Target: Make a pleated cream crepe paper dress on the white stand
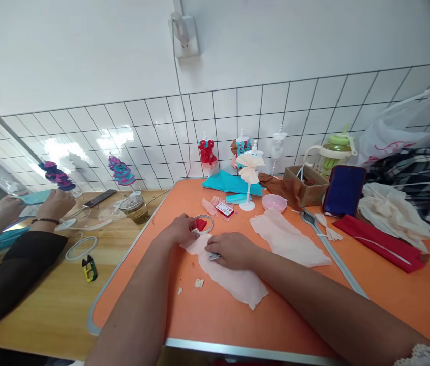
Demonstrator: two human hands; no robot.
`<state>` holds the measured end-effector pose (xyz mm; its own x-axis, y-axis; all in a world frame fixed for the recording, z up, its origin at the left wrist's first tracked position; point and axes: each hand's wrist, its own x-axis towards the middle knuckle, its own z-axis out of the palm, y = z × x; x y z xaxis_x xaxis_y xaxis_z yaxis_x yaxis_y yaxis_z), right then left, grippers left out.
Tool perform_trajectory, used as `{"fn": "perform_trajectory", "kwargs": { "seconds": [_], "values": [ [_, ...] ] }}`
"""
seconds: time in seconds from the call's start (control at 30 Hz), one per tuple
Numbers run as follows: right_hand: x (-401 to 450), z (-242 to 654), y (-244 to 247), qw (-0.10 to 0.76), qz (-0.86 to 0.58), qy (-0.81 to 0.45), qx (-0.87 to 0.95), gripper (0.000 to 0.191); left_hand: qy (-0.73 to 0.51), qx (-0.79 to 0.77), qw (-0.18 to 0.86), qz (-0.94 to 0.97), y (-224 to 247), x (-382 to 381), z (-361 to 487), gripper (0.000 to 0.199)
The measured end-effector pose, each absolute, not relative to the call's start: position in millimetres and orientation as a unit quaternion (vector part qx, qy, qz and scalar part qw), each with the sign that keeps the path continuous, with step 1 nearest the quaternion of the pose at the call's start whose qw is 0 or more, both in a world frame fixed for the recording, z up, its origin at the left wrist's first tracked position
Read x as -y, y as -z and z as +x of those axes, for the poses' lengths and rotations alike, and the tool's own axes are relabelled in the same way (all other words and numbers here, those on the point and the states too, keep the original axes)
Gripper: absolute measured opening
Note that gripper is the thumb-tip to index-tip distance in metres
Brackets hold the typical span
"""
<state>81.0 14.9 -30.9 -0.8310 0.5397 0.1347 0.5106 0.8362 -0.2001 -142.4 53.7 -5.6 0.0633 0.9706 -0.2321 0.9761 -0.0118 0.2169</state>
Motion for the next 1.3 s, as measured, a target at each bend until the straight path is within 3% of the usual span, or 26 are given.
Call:
{"fn": "perform_trajectory", "kwargs": {
  "seconds": [0.27, 0.53, 0.73, 0.8, 0.87, 1.03, 1.17, 1.3],
  "values": [
    [-44.9, 92.0, 27.2, 0.059, -0.425, -0.081, 0.900, 0.022, -0.026, -0.699, 0.161, 0.696, 7.1, -55.4, -146.8, 0.053],
    [-64.1, 62.0, 36.0, 0.172, -0.480, -0.176, 0.842, 0.030, -0.132, -0.633, 0.266, 0.715, 8.2, -53.8, -150.3, 0.044],
    [-25.6, 68.6, 18.7, 0.276, -0.487, -0.161, 0.813, 0.027, -0.122, -0.653, 0.209, 0.717, 24.7, -61.9, -144.2, 0.033],
    [0.8, 66.2, 17.1, 0.239, -0.346, -0.191, 0.887, 0.022, -0.115, -0.660, 0.195, 0.716, 29.5, -65.5, -142.0, 0.032],
    [25.1, 59.5, 21.5, 0.155, -0.257, -0.190, 0.935, 0.031, -0.117, -0.667, 0.176, 0.714, 32.2, -67.8, -139.1, 0.032],
    [47.3, 52.3, 31.0, 0.044, -0.227, -0.111, 0.966, 0.016, -0.143, -0.669, 0.138, 0.716, 30.3, -63.9, -129.0, 0.046],
    [32.5, 87.3, 6.4, 0.085, -0.312, -0.098, 0.941, 0.012, -0.155, -0.649, 0.149, 0.730, 25.4, -56.9, -121.9, 0.051],
    [2.4, 154.4, -30.1, 0.186, -0.522, -0.077, 0.829, 0.018, -0.185, -0.646, 0.125, 0.730, 18.4, -54.0, -116.9, 0.049]
  ]
}}
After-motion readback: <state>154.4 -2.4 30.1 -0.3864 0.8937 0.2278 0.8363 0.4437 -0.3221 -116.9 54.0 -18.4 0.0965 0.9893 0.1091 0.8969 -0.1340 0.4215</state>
